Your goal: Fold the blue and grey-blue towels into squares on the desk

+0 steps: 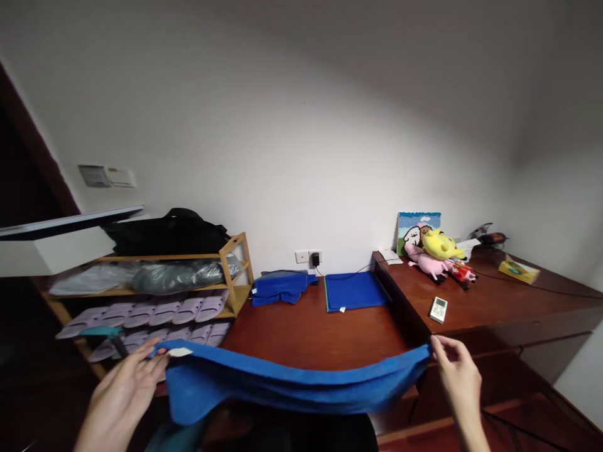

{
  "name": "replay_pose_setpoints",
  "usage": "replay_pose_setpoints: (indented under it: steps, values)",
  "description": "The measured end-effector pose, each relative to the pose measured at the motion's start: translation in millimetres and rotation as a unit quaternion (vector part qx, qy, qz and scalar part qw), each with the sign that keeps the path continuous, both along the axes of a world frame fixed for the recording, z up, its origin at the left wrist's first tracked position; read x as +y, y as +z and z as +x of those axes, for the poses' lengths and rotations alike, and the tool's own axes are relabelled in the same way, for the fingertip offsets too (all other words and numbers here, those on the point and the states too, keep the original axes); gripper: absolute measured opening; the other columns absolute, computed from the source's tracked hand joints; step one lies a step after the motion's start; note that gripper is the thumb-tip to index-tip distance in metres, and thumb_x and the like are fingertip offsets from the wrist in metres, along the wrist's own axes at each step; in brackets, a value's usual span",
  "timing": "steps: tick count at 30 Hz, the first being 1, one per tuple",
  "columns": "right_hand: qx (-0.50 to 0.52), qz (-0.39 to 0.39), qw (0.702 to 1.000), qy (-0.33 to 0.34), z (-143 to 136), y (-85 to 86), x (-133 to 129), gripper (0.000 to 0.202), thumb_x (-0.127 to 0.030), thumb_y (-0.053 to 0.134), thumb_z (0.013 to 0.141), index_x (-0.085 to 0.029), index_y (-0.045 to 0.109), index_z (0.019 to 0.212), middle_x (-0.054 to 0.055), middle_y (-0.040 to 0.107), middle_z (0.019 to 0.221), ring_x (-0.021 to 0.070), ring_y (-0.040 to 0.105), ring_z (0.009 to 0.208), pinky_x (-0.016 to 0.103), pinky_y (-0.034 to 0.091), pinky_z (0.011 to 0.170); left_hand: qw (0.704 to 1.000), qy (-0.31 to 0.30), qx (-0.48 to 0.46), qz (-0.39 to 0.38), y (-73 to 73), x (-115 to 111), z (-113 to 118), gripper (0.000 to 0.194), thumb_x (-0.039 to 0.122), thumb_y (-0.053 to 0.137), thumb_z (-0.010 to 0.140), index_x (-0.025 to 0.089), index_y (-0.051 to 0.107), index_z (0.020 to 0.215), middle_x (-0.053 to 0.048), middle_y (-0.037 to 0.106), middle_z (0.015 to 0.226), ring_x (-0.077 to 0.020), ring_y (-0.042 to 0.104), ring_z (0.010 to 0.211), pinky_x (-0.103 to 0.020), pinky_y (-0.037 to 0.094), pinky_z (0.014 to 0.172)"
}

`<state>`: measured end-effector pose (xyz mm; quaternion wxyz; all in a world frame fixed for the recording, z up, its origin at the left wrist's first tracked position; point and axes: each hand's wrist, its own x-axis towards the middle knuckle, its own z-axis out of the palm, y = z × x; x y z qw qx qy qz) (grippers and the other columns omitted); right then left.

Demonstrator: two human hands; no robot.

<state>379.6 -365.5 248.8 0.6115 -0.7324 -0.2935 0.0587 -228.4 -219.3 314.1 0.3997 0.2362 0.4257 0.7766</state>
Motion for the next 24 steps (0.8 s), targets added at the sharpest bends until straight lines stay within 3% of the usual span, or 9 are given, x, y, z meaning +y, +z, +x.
replay_pose_setpoints:
  steps: [5, 8, 10, 13, 17, 19, 21, 24]
  values:
    - [0.021, 0.013, 0.999, -0.026, 21.3, -27.3, -5.4, 0.044, -0.073, 0.070, 0.067, -0.033, 0.071, 0.085, 0.012, 0.077, 0.085, 0.0337, 0.076, 0.078, 0.046, 0.060, 0.065, 0.999, -0.015, -0.002, -0.038, -26.5, 2.3, -11.8, 0.011, 0.020, 0.076, 0.069, 0.020, 0.065, 0.072, -0.001, 0.075, 0.090, -0.0183, 0.072, 0.085, -0.030, 0.064, 0.077]
    - [0.093, 0.082, 0.992, 0.007, 23.7, -40.5, 19.9, 0.049, -0.066, 0.077, 0.062, -0.027, 0.070, 0.090, 0.008, 0.075, 0.079, 0.0280, 0.073, 0.069, 0.039, 0.061, 0.059, 0.996, -0.040, 0.007, -0.079, -45.2, 19.5, -11.5, 0.006, 0.018, 0.071, 0.075, 0.019, 0.065, 0.074, -0.002, 0.074, 0.093, -0.0172, 0.072, 0.085, -0.033, 0.064, 0.083]
    - [0.166, 0.122, 0.978, 0.032, 22.4, -36.9, 47.0, 0.055, -0.059, 0.084, 0.054, -0.022, 0.069, 0.091, 0.003, 0.070, 0.068, 0.0232, 0.070, 0.060, 0.034, 0.060, 0.056, 0.993, -0.065, 0.003, -0.098, -47.0, 38.5, -7.8, 0.005, 0.014, 0.067, 0.077, 0.018, 0.065, 0.075, -0.002, 0.073, 0.092, -0.0155, 0.072, 0.083, -0.032, 0.063, 0.086]
    - [0.252, 0.166, 0.951, 0.068, 21.1, -11.6, 94.3, 0.061, -0.050, 0.091, 0.044, -0.019, 0.066, 0.090, -0.004, 0.061, 0.057, 0.0171, 0.063, 0.052, 0.031, 0.060, 0.054, 0.991, -0.084, -0.005, -0.106, -24.7, 71.5, 4.0, 0.009, 0.009, 0.062, 0.077, 0.017, 0.062, 0.075, -0.001, 0.071, 0.086, -0.0131, 0.071, 0.079, -0.031, 0.062, 0.088]
    - [0.261, 0.216, 0.934, 0.115, 25.5, 32.1, 146.2, 0.057, -0.048, 0.092, 0.050, -0.020, 0.063, 0.091, -0.005, 0.062, 0.064, 0.0130, 0.062, 0.055, 0.030, 0.062, 0.060, 0.996, -0.065, -0.004, -0.057, 23.8, 105.3, 15.3, 0.010, 0.008, 0.062, 0.075, 0.018, 0.060, 0.073, -0.001, 0.069, 0.080, -0.0123, 0.070, 0.076, -0.029, 0.062, 0.086]
    - [0.247, 0.237, 0.931, 0.124, 30.0, 41.2, 159.6, 0.056, -0.049, 0.091, 0.053, -0.020, 0.063, 0.092, -0.003, 0.065, 0.074, 0.0131, 0.065, 0.062, 0.029, 0.063, 0.063, 0.998, -0.051, -0.008, -0.024, 34.3, 112.5, 11.8, 0.008, 0.011, 0.063, 0.075, 0.018, 0.061, 0.073, -0.001, 0.070, 0.080, -0.0128, 0.070, 0.077, -0.026, 0.062, 0.082]
    - [0.229, 0.251, 0.932, 0.124, 34.7, 32.7, 164.6, 0.058, -0.051, 0.091, 0.053, -0.020, 0.064, 0.093, -0.002, 0.067, 0.082, 0.0134, 0.067, 0.067, 0.027, 0.062, 0.065, 0.999, -0.037, -0.004, -0.002, 26.1, 113.0, 2.2, 0.006, 0.013, 0.066, 0.073, 0.018, 0.063, 0.072, -0.001, 0.071, 0.080, -0.0131, 0.070, 0.077, -0.023, 0.062, 0.077]
    - [0.213, 0.226, 0.943, 0.119, 38.9, -15.9, 161.5, 0.064, -0.057, 0.090, 0.051, -0.019, 0.065, 0.096, -0.002, 0.066, 0.079, 0.0145, 0.067, 0.066, 0.028, 0.061, 0.065, 0.998, -0.037, 0.035, -0.021, -20.2, 103.9, -16.2, 0.009, 0.018, 0.073, 0.068, 0.018, 0.067, 0.076, 0.000, 0.073, 0.081, -0.0137, 0.071, 0.075, -0.020, 0.062, 0.070]
